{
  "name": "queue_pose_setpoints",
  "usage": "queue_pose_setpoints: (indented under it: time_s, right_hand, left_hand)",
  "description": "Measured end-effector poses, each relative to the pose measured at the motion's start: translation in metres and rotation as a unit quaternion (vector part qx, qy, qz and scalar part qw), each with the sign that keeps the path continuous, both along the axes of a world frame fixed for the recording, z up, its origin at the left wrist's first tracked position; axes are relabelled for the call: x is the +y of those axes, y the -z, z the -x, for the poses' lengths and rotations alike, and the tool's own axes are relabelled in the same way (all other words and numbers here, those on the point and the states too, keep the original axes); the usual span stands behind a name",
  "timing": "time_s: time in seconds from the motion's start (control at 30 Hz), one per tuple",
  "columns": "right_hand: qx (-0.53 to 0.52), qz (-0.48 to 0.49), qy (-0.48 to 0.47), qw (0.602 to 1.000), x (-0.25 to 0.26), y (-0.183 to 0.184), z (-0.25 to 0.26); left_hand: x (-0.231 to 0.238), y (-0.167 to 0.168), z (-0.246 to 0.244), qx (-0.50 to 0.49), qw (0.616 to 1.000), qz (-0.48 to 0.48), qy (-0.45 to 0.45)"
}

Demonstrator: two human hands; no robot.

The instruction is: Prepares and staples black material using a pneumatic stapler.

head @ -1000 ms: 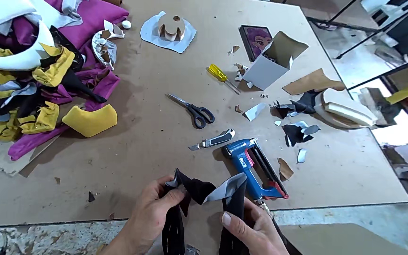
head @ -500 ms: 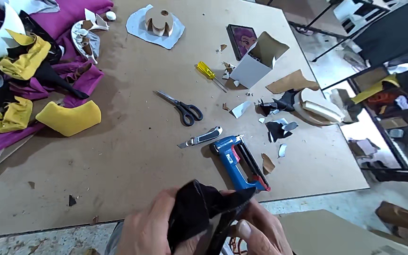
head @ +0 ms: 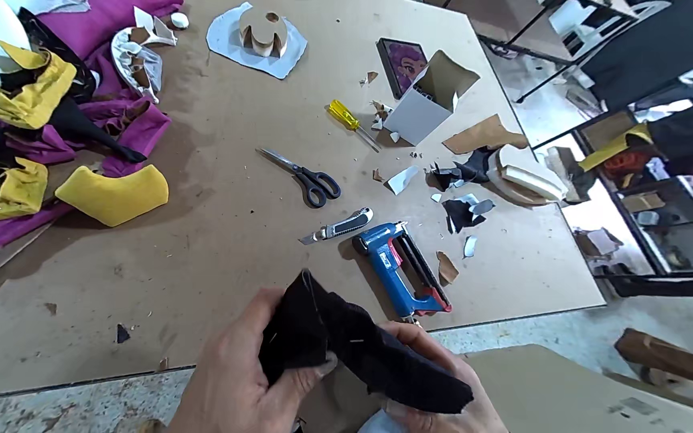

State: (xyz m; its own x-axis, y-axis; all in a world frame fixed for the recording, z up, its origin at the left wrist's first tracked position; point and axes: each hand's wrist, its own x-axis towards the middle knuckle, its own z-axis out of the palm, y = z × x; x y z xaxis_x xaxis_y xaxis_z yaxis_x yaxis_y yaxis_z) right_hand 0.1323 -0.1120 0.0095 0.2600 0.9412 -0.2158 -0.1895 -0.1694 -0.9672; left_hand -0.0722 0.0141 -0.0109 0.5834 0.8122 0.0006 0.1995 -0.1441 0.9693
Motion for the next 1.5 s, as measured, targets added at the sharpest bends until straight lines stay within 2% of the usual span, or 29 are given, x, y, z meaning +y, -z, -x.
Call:
queue_pose_setpoints:
  time_s: [0.13,0.37,0.47,0.53,0.6,0.63,0.67,0.7,0.73,0.77,0.83,0.87,0.97,1.1,1.17,1.27,1.33,1.37,1.43,1.47,1.5]
  right_hand:
    - [0.116,0.019,0.035,0.992,-0.009,0.009,0.003]
    - [0.132,0.049,0.050,0.989,-0.016,0.004,0.004]
    - [0.042,0.044,0.060,0.996,-0.013,0.006,0.011]
    - [-0.059,0.012,-0.020,0.998,-0.017,0.007,0.001]
    - [-0.090,-0.003,-0.156,0.984,-0.022,0.007,-0.045]
    - [-0.110,0.006,-0.188,0.976,-0.023,0.014,-0.076]
    - [-0.177,0.037,-0.151,0.972,-0.022,0.026,-0.100]
    - [-0.296,0.089,-0.067,0.948,-0.014,0.043,-0.114]
    - [-0.430,0.156,-0.014,0.889,-0.003,0.062,-0.120]
    - [-0.513,0.217,0.000,0.831,0.007,0.077,-0.118]
    - [-0.584,0.305,-0.018,0.752,0.024,0.106,-0.113]
    - [-0.603,0.322,-0.019,0.730,0.029,0.118,-0.112]
    - [-0.586,0.345,-0.020,0.733,0.045,0.126,-0.114]
    - [-0.579,0.383,-0.050,0.718,0.061,0.119,-0.110]
    - [-0.581,0.390,-0.050,0.713,0.065,0.115,-0.106]
    - [-0.550,0.391,-0.042,0.736,0.056,0.100,-0.115]
    - [-0.502,0.351,-0.029,0.790,0.035,0.074,-0.127]
    - [-0.453,0.316,-0.024,0.833,0.019,0.059,-0.133]
    - [-0.239,0.215,-0.053,0.946,-0.017,0.021,-0.138]
    - [-0.123,0.158,-0.098,0.975,-0.033,0.004,-0.140]
    - [-0.035,0.108,-0.152,0.982,-0.046,-0.007,-0.144]
  left_hand:
    - [0.002,0.022,-0.009,-0.003,0.997,0.060,0.037]
    - [0.001,0.024,-0.016,0.037,0.994,0.104,0.010]
    - [0.007,0.024,-0.018,0.138,0.989,0.036,0.027]
    - [0.009,0.010,-0.017,0.164,0.982,0.022,0.085]
    - [0.007,-0.004,-0.016,0.154,0.981,-0.002,0.121]
    - [0.003,-0.008,-0.017,0.139,0.981,-0.047,0.125]
    - [0.000,-0.008,-0.019,0.121,0.980,-0.098,0.125]
    - [-0.003,-0.006,-0.023,0.102,0.977,-0.142,0.121]
    - [-0.005,-0.004,-0.026,0.082,0.974,-0.177,0.112]
    - [-0.009,-0.002,-0.028,0.068,0.973,-0.197,0.101]
    - [-0.012,-0.006,-0.026,0.081,0.965,-0.233,0.086]
    - [-0.013,-0.011,-0.023,0.114,0.957,-0.250,0.090]
    - [-0.019,-0.023,-0.020,0.183,0.941,-0.253,0.134]
    - [-0.018,-0.030,-0.034,0.202,0.946,-0.180,0.181]
    - [-0.021,-0.025,-0.039,0.187,0.953,-0.177,0.158]
    - [-0.021,-0.017,-0.038,0.127,0.962,-0.211,0.119]
    - [-0.019,-0.020,-0.036,0.086,0.966,-0.217,0.110]
    - [-0.018,-0.021,-0.036,0.064,0.969,-0.218,0.092]
    - [-0.012,-0.026,-0.043,0.017,0.972,-0.229,0.056]
    - [-0.006,-0.029,-0.049,-0.009,0.970,-0.239,0.037]
    - [0.002,-0.032,-0.056,-0.035,0.966,-0.254,0.018]
